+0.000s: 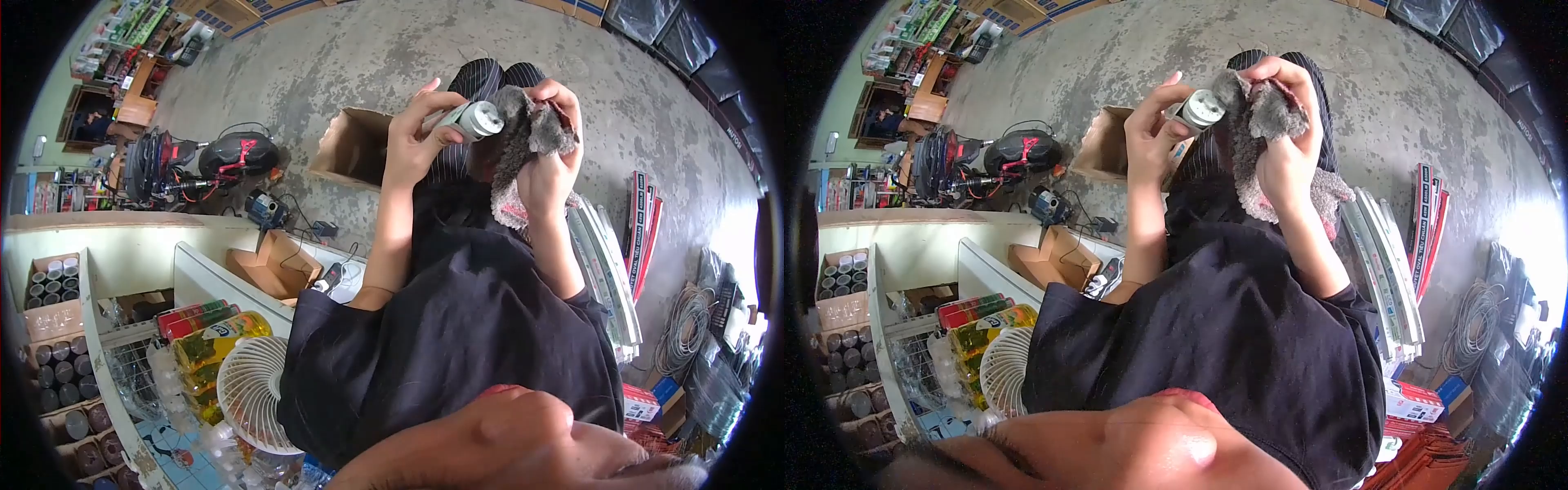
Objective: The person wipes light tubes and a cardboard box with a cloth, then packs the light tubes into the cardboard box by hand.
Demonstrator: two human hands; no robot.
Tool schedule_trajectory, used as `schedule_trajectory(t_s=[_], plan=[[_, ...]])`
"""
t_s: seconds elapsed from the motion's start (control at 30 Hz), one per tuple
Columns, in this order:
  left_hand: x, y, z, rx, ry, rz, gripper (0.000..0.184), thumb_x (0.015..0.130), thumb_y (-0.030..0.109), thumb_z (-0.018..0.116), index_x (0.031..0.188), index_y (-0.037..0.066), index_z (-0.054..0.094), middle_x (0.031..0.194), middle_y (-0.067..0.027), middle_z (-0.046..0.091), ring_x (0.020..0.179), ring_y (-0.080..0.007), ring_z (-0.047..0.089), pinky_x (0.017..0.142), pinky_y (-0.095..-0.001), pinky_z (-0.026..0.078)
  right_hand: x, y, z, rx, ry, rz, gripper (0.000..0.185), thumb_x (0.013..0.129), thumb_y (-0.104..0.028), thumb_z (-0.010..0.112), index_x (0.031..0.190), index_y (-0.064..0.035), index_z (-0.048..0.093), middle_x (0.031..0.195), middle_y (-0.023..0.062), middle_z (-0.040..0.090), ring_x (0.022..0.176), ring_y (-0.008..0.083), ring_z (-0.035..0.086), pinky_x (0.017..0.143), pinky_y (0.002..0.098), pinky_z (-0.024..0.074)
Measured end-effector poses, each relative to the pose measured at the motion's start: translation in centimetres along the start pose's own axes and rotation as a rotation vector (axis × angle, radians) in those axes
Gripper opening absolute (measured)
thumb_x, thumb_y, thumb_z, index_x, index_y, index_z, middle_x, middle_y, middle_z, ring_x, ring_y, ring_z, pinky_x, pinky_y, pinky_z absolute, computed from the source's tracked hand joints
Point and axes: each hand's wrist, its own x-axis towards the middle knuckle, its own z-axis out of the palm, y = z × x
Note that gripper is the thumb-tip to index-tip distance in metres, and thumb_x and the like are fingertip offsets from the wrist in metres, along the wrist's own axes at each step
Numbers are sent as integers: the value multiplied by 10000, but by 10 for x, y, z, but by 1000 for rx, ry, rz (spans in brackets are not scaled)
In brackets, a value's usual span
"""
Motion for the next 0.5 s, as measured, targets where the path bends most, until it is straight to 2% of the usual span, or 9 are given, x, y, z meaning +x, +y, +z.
schedule_trajectory(t_s=[0.1,0.17,0.23,0.27,0.33,0.37,0.43,0.5], plan=[[-4,2,0,-136,61,-91,410,757,302,731,989,-16,618,937,-46,649,889,-151,601,1098,-450,236,-4,-5,2,-286,-111,-126,343,729,80,404,1052,40,512,1034,116,589,946,182,572,891,286,428],[-4,2,1,-148,81,-104,427,753,308,733,999,-21,615,946,-51,645,921,-153,592,1095,-444,247,-5,-4,-2,-430,-202,-255,457,616,82,370,1047,46,519,1051,155,609,955,201,584,898,295,430],[-5,2,2,-163,105,-120,445,749,314,736,1009,-26,611,954,-56,641,953,-156,583,1093,-438,259,-2,-2,-4,-501,-237,-393,469,623,97,354,1061,38,513,1034,145,605,931,194,581,889,296,433],[-5,0,2,-152,107,-125,468,750,334,735,1022,-25,609,966,-65,637,995,-171,571,1077,-419,280,-3,-2,-4,-501,-237,-393,469,623,97,354,1061,38,513,1034,145,605,931,194,581,889,296,433],[-7,-5,-1,-141,109,-130,490,750,353,735,1034,-25,606,978,-74,632,1037,-185,558,1062,-401,301,-6,-1,-5,-350,-118,-221,446,667,101,353,1082,32,501,1015,132,599,923,186,577,876,293,437],[-7,-8,-5,-191,124,-153,506,751,371,732,1038,-26,606,989,-78,628,1072,-195,540,1042,-383,315,-6,-6,-2,-372,-97,-205,403,720,92,367,1098,27,492,1002,121,591,915,182,575,879,296,438],[-9,-15,-11,-240,139,-176,523,753,390,730,1042,-27,605,999,-82,624,1106,-206,523,1023,-365,329,-4,-4,-2,-351,-52,-205,384,750,79,382,1114,29,492,1019,133,592,954,197,583,902,307,437],[-8,-16,-13,-177,94,-175,718,731,522,703,1152,-38,547,1106,-85,602,945,-156,604,824,-276,473,-6,-11,6,-269,-118,-181,413,747,82,384,1146,40,482,1070,147,592,1020,214,583,939,321,423]])
